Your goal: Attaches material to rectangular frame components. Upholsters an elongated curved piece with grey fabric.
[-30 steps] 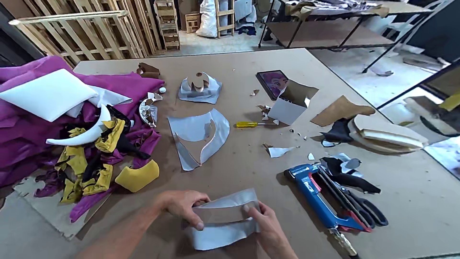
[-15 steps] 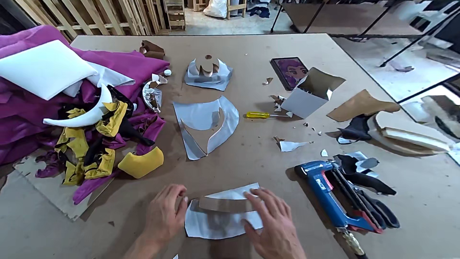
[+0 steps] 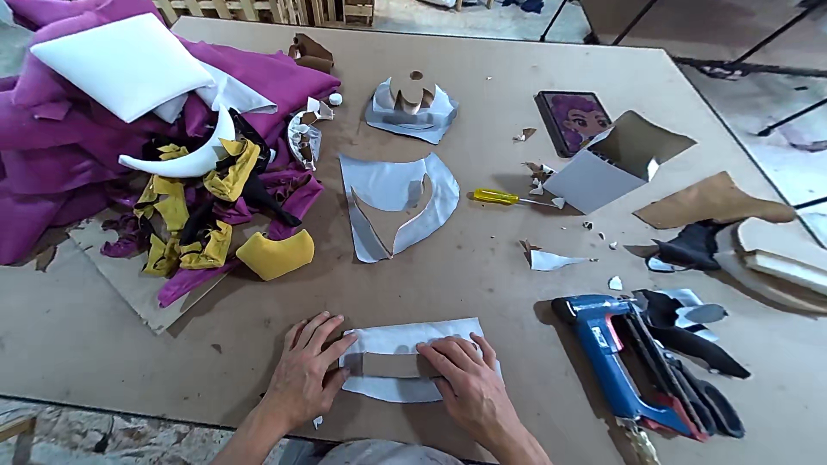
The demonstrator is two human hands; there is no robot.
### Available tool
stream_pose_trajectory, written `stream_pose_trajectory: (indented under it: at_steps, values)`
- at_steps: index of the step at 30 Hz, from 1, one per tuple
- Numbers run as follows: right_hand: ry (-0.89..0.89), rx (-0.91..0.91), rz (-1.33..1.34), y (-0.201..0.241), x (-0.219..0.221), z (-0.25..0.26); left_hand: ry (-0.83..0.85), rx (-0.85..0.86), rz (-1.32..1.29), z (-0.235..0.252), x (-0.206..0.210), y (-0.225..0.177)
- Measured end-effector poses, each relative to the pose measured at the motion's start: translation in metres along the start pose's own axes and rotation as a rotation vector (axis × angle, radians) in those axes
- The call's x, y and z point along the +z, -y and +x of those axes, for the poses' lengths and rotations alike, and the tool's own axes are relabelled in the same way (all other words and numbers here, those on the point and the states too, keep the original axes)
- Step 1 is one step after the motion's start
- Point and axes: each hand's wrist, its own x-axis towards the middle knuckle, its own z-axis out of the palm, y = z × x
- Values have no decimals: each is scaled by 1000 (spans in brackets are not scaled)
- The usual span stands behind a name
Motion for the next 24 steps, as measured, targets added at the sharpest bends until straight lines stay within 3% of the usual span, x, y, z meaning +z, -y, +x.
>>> stream_pose_trajectory:
  at_steps: [3, 6, 8, 12, 16, 24]
  values:
    - [-78, 191, 122, 4, -27, -16, -146, 5, -105, 13, -19, -30]
    - [-293, 590, 150, 2, -44, -41, -80, 301, -100, 52, -23, -84]
    - [-249, 766, 87, 0, -42, -46, 26, 504, -45, 76, -5, -112]
    - [-74, 866, 56, -1, -37, -17, 92, 679, -18, 97, 31, -117]
    - [149, 1007, 162, -2, -44, 6, 55, 690, -14, 96, 39, -110]
    - [194, 1046, 209, -8, -43, 9, 81, 687, 74, 97, 44, -109]
